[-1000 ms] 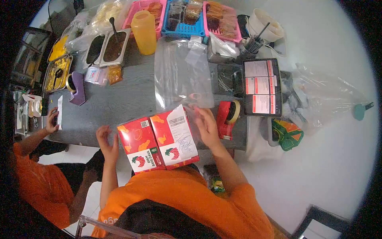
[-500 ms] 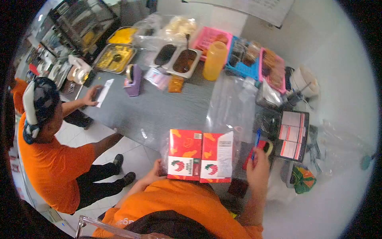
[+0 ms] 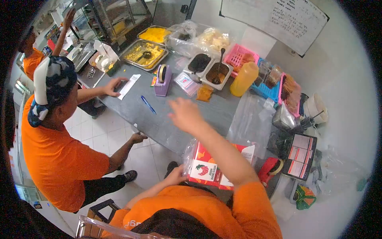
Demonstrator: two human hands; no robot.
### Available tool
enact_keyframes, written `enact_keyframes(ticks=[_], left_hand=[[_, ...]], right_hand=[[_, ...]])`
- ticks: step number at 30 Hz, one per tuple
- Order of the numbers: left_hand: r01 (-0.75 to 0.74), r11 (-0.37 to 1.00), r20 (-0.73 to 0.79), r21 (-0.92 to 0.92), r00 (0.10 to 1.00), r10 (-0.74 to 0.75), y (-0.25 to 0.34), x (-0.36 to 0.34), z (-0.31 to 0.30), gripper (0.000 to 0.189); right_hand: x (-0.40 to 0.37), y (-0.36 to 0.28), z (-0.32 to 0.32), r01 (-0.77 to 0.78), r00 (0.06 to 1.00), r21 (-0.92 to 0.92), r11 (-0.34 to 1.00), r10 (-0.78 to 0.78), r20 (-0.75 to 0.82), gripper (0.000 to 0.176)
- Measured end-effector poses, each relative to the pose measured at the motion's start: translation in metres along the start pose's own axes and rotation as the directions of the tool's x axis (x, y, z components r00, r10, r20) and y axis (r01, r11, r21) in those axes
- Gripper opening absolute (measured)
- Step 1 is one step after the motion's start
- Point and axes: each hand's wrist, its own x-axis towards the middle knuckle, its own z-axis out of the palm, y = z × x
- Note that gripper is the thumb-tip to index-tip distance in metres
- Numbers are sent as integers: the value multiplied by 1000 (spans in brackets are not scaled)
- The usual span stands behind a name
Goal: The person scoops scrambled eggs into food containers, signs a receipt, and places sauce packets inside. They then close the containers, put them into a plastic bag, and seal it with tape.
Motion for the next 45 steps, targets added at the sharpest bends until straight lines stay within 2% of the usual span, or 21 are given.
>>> enact_keyframes(ticks=[2, 5, 9, 11, 13, 14, 16, 17, 19, 23, 26, 27, 28, 29, 31, 36, 38, 40, 42, 44, 45], left_hand=[[98, 993, 48, -68, 994, -94, -7, 3, 2, 53], [-40, 998, -26, -44, 999, 39, -2, 2, 1, 45], [148, 988, -29, 47, 989, -147, 29, 0, -8, 42], [-18, 981, -129, 191, 991, 43, 20, -1, -5, 40], [-264, 910, -223, 319, 912, 343, 9, 4, -2, 37], [-270, 908, -212, 319, 914, 346, 5, 4, 0, 37], [5, 994, -163, -113, 986, -24, -1, 0, 4, 37], [-13, 996, -209, -86, 978, -5, 6, 1, 4, 33], [72, 994, -193, -86, 977, -87, 36, 0, 2, 32], [65, 995, -209, -81, 975, -81, 29, -3, 5, 38], [105, 906, -130, -411, 976, -172, 30, -9, 4, 46], [107, 906, -114, -410, 979, -168, 33, -10, 2, 46], [140, 895, -94, -423, 976, -197, 36, -11, -1, 47], [174, 883, -73, -436, 971, -227, 43, -13, -4, 48], [186, 893, -63, -410, 971, -232, 62, -14, -5, 44], [61, 989, -199, -131, 976, -87, 96, -20, -22, 21], [-23, 986, -285, 168, 956, 71, 113, -16, -32, 29], [-119, 947, -493, 298, 830, 259, 125, 5, -34, 48], [-56, 964, -466, 259, 867, 176, 83, 56, -49, 62], [291, 957, -259, 3, 924, -280, 149, 80, -39, 55], [293, 956, -243, 8, 928, -282, 145, 96, -43, 55]], right_hand=[[-66, 11, -50, -98, 983, -28, 995, 93, -157, 37], [-203, 58, -69, -480, 844, -85, 873, 432, -318, 35], [-361, 67, -11, -716, 542, 351, 604, 797, -267, 40], [-398, 60, 39, -730, 461, 459, 506, 861, -215, 42], [-418, 64, 92, -368, 412, 863, 345, 893, -181, 51], [-415, 63, 99, -367, 402, 865, 343, 897, -185, 51], [-405, 62, 99, -345, 284, 938, -11, 952, 115, 50], [-411, 71, 106, -335, 268, 942, -9, 958, 104, 50], [-416, 86, 116, -533, 444, 765, 361, 889, -110, 44], [-425, 76, 100, -800, 403, 483, 357, 915, -10, 30], [-431, 65, 99, -734, 389, 539, 414, 906, -166, 20], [-417, 50, 91, -363, 217, 921, 141, 974, -64, 18], [-409, 40, 85, 164, 122, 977, -135, 986, 116, 18], [-412, 40, 87, 167, 105, 978, -128, 988, 111, 18], [-415, 44, 91, -176, 368, 967, 184, 924, -109, 29], [-399, 19, 10, -269, 281, 942, 199, 952, -121, 35], [-397, 20, -14, -404, 376, 682, 609, 791, -483, 33], [-366, 18, -47, -548, 436, 408, 730, 666, -605, 35], [-353, 56, -35, -532, 476, 388, 753, 644, -599, 45], [-335, 99, -19, -681, 480, 401, 612, 788, -386, 45], [-321, 112, -23, -640, 534, 430, 637, 771, -347, 41]])
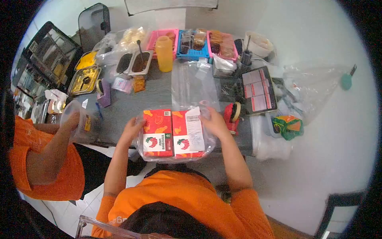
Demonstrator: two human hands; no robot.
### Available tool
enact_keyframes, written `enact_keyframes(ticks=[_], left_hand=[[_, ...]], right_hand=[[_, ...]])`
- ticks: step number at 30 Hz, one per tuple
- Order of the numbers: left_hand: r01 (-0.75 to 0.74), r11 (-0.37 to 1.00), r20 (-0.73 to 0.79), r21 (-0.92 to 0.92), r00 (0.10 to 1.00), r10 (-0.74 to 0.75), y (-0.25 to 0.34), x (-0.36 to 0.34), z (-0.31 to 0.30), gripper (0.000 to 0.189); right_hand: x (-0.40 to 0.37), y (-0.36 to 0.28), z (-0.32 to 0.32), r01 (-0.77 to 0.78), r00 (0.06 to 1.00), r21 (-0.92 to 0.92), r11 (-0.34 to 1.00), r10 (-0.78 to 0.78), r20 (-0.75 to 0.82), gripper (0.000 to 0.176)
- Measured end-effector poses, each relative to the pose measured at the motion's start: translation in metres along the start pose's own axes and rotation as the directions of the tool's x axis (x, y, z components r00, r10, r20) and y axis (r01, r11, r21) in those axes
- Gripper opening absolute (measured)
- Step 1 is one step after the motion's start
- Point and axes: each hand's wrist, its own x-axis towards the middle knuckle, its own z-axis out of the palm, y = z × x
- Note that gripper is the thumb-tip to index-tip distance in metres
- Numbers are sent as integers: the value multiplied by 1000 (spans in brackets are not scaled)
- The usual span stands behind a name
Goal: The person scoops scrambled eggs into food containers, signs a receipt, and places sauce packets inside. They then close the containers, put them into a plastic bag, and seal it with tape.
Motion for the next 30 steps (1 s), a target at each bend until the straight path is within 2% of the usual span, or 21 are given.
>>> enact_keyframes(ticks=[1, 2, 3, 4, 5, 7, 9, 10, 11, 12, 13, 14, 16, 18, 20, 21, 22, 24, 28, 30], left_hand=[[-258, 955, -73, 147, 960, 271, -8, 22, 0, 49], [-483, 823, -106, 299, 840, 532, -11, 36, 1, 43], [-491, 820, -96, 294, 838, 536, 1, 26, -1, 43], [-600, 706, -76, 377, 740, 669, 20, 4, -11, 39], [-685, 571, -43, 452, 623, 781, 29, -13, -17, 35], [-589, 742, -154, 320, 741, 654, 12, -37, -14, 49], [-473, 872, -169, 123, 856, 488, 2, -75, -10, 67], [-473, 858, -126, 201, 856, 501, -18, -80, -14, 73], [-470, 837, -84, 279, 857, 509, -35, -82, -17, 80], [-471, 838, -89, 277, 855, 510, -40, -87, -14, 80], [-478, 835, -123, 273, 843, 523, -41, -93, -10, 79], [-482, 834, -161, 270, 831, 533, -39, -96, -8, 77], [-447, 854, -171, 267, 850, 498, -40, -95, -11, 75], [-406, 859, -200, 312, 856, 477, -35, -99, -13, 67], [-335, 872, -250, 357, 865, 435, -26, -104, -11, 66], [-292, 868, -284, 403, 862, 421, -26, -105, -11, 64], [-279, 887, -286, 368, 873, 394, -33, -105, -12, 63], [-248, 901, -277, 355, 893, 355, -41, -106, -13, 62], [-236, 925, -235, 299, 921, 311, -44, -108, -9, 60], [-256, 929, -193, 268, 930, 313, -47, -109, -9, 62]], right_hand=[[11, -1, 2, 32, 998, 49, 998, -35, 60, 38], [8, -12, -1, 25, 998, 42, 999, -27, 51, 38], [8, -32, -11, 55, 997, 208, 977, -42, -69, 32], [8, -47, -22, 105, 982, 362, 926, -38, -187, 26], [-3, -55, -33, 104, 980, 356, 929, -35, -194, 26], [-30, -60, -49, 112, 989, 542, 833, -43, -139, 18], [-16, -41, -67, 86, 985, 466, 881, -5, -173, 18], [-8, -29, -71, 43, 979, 396, 917, 40, -199, 19], [16, -18, -72, 96, 971, 333, 938, -15, -238, 18], [52, -7, -73, 149, 959, 267, 952, -74, -273, 18], [87, 5, -73, 197, 945, 19, 980, -184, -271, 21], [126, 17, -71, 239, 926, -227, 944, -292, -240, 26], [198, 36, -59, 353, 806, -557, 751, -547, -227, 28], [249, 40, -50, 136, 929, -680, 721, -332, -166, 30], [287, 65, -38, 38, 948, -785, 618, -271, -168, 27], [302, 73, -37, -12, 975, -827, 562, -177, -134, 25], [326, 114, -29, 23, 921, -872, 488, -351, -172, 20], [322, 85, -44, -22, 980, -795, 606, -146, -139, 20], [322, 71, -68, 50, 971, -756, 652, -210, -117, 21], [330, 71, -83, 119, 977, -646, 754, -205, -60, 27]])
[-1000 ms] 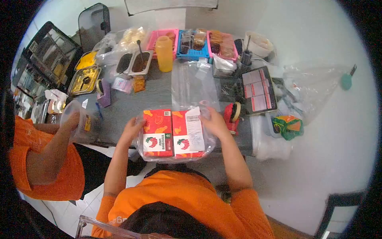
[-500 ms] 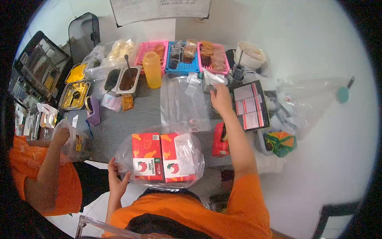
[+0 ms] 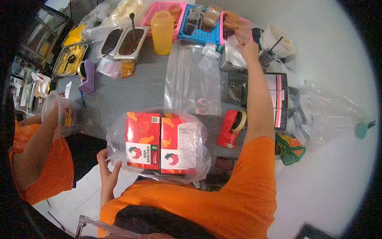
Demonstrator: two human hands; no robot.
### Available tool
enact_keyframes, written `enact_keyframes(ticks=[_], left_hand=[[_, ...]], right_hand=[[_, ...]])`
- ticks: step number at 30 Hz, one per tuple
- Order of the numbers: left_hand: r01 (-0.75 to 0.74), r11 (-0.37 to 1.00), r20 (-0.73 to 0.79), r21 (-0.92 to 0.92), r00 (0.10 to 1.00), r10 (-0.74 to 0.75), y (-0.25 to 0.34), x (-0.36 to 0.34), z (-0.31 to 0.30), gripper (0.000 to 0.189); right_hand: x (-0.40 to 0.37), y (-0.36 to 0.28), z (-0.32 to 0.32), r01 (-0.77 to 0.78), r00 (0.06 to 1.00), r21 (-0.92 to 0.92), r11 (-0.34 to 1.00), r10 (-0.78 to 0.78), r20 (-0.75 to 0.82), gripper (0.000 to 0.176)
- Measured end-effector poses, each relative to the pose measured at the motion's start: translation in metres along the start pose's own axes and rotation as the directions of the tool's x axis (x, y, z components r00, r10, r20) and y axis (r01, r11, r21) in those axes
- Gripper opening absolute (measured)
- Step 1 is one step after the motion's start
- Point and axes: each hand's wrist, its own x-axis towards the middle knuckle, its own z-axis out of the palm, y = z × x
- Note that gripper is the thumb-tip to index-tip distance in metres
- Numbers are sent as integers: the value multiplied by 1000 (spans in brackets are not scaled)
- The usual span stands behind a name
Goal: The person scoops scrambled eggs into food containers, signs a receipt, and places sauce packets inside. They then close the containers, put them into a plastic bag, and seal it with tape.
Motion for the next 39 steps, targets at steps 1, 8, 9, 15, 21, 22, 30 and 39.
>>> enact_keyframes(ticks=[1, 8, 9, 15, 21, 22, 30, 39], left_hand=[[11, 1000, 6, -2, 1000, -11, 0, -1, 2, 62], [300, 898, 157, -323, 952, -262, -7, 1, 14, 67], [299, 900, 176, -318, 951, -254, -7, 1, 14, 66], [304, 897, 193, -319, 948, -253, 0, 1, 11, 63], [305, 904, 173, -300, 949, -263, 4, 3, 13, 62], [307, 903, 175, -301, 949, -264, 4, 3, 13, 62], [290, 903, 183, -317, 953, -242, 6, 1, 13, 59], [273, 908, 183, -317, 957, -223, 7, 1, 12, 56]], right_hand=[[6, 12, 2, 1, 1000, -4, 1000, -1, 12, 27], [13, 3, -4, -2, 997, 708, 706, -55, 57, 39], [8, 0, 12, -8, 983, 285, 959, -44, 176, 37], [-15, -30, 21, -127, 977, -259, 957, 166, 133, 28], [-12, -24, -15, -111, 988, -103, 989, 121, 99, 22], [-13, -26, -23, -100, 986, -38, 994, 104, 130, 22], [-5, -7, -32, -120, 963, 710, 694, -93, 253, 31], [-21, -33, 15, -155, 972, -295, 943, 199, 126, 31]])
